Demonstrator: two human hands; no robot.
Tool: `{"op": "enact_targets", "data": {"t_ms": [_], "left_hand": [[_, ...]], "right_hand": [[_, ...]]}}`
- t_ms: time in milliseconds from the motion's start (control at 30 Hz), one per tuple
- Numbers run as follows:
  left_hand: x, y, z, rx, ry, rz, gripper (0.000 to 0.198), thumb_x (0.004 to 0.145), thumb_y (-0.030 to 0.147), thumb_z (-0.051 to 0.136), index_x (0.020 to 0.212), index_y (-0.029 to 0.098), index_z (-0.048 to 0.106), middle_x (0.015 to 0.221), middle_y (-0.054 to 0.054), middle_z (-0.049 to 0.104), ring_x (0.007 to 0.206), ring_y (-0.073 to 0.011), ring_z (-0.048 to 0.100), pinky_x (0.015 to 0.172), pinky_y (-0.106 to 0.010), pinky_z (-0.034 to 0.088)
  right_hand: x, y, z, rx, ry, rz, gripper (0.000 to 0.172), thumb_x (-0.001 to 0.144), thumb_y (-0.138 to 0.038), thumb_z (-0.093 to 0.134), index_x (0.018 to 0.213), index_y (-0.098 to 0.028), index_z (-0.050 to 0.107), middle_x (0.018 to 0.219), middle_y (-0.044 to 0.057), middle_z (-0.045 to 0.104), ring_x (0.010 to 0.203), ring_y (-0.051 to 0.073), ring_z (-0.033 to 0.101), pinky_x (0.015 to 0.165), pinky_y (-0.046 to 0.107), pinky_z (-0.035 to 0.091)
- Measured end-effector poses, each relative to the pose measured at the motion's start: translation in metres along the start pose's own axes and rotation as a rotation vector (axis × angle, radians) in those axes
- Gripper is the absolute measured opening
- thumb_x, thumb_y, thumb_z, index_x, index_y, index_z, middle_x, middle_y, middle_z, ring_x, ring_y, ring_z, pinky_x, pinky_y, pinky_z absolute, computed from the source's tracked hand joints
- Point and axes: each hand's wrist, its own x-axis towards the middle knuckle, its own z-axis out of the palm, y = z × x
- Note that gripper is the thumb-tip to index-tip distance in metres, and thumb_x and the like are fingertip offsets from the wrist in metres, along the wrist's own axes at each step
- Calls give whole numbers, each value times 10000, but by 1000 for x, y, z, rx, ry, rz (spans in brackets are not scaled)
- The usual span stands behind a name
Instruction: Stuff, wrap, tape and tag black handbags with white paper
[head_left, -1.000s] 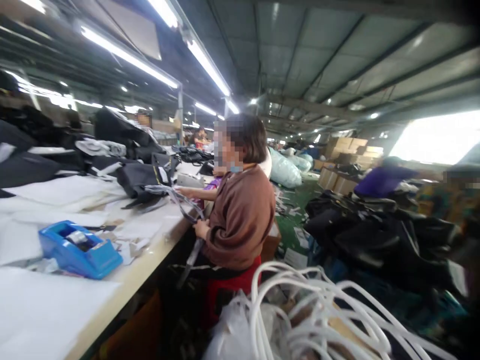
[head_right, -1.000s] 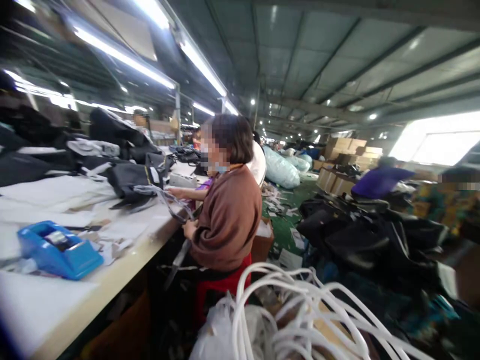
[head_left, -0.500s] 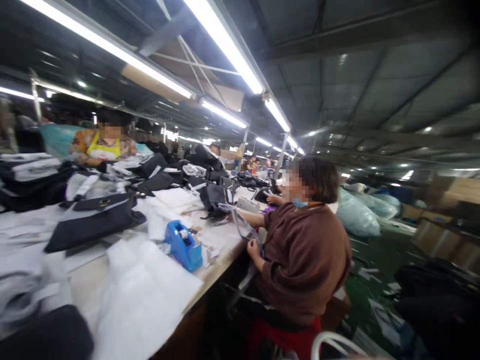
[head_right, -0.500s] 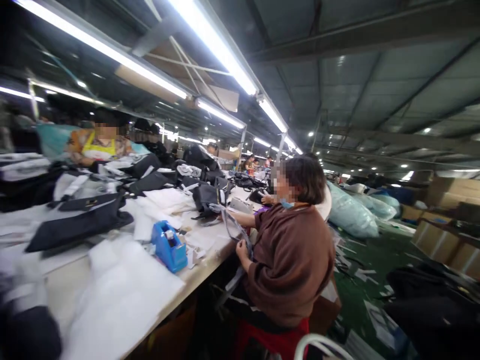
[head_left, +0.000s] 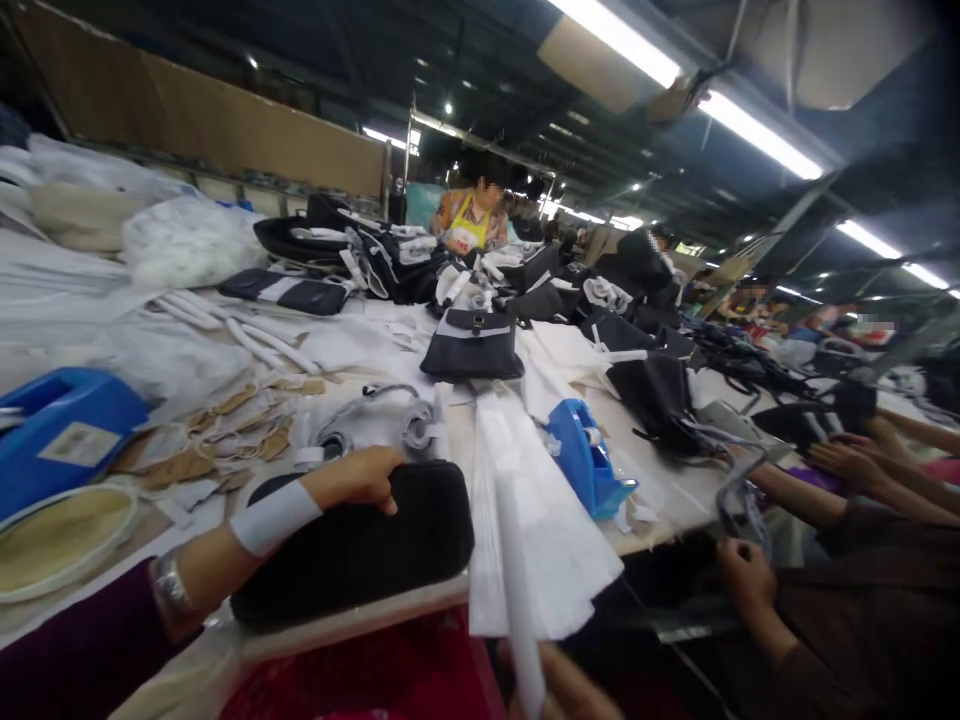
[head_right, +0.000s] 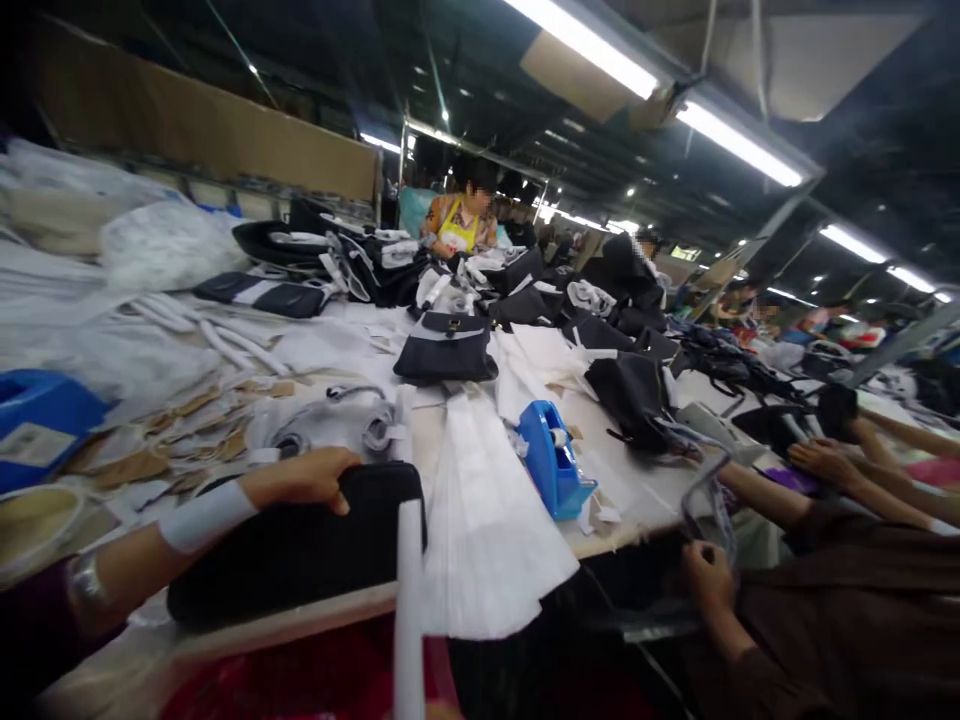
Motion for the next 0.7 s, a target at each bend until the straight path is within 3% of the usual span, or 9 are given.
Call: {"op": "enact_targets", "data": {"t_ms": [100,233,300,400,600,700], "left_hand": [[-3,3,-1,12,11,1,381,612,214,751,979,157,666,1049,-103,710,980,-282,650,773,-319,473],[-11,3,1,11,26,26,361,634,203,738,978,137,649,1067,-124,691,1002,-293,635,806,-345,466],[-13,2,4,24,45,26,362,653,212,732,995,142,636,1064,-120,687,1008,-306,630,817,-371,470],[-14,0,9,40,77,20,349,685,233,728,1005,145,622,1053,-114,675,1023,-320,612,846,-408,470],[-15,-2,14,11,117,67,379,657,177,737,1007,142,596,1204,-112,554,1074,-291,540,898,-414,469],[-15,-1,15,6,158,88,388,648,174,740,1009,140,605,1258,-109,514,1140,-298,475,941,-418,457]], "right_hand": [[46,0,-8,-71,58,91,497,833,-569,487,1244,-318,612,784,49,654,604,201,613,451,291,469],[117,-5,-32,-374,151,78,482,877,-510,466,1192,-197,653,994,104,669,887,248,621,818,391,498],[145,-8,-39,-501,75,31,432,884,-472,468,1158,-206,671,1058,99,663,989,270,598,922,426,441],[171,-12,-42,-567,-78,32,405,891,-433,471,1166,-214,673,1030,90,671,954,270,606,909,431,434],[201,-15,-39,-398,-295,54,338,865,-387,555,1117,-218,704,1113,75,687,1048,277,601,966,407,415],[218,-21,-18,-299,-404,13,328,849,-378,584,1091,-196,711,1099,76,695,1025,263,612,934,374,433]]}}
